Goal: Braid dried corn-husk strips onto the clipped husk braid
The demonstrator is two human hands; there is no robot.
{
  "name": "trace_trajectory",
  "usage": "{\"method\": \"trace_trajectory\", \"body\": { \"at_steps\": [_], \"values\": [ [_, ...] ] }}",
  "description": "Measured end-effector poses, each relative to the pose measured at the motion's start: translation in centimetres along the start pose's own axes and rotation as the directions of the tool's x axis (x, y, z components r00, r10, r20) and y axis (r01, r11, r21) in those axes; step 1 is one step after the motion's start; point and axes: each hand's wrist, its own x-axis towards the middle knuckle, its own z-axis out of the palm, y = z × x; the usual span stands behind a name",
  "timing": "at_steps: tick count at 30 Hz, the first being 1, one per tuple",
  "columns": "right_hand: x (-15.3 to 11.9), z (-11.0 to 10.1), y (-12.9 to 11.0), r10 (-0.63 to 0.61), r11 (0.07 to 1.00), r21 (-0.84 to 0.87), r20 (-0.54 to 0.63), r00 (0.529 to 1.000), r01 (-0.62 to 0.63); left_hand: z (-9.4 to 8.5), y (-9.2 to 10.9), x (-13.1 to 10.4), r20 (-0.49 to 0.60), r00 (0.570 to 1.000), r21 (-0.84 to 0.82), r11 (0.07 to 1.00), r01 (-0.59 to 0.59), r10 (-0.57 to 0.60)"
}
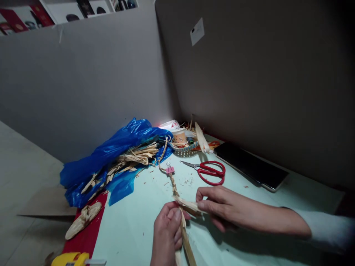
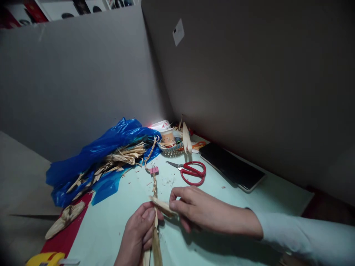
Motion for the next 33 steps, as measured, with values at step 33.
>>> {"method": "trace_trajectory", "body": {
  "at_steps": [33],
  "values": [
    [-0.3,2.3,-1.0,-0.090,0.790,-0.609,-0.235,0.968,-0.075,0.8,0.5,-0.5,-0.106,0.994,0.066,0.998,0.018,-0.011]
  ]
}}
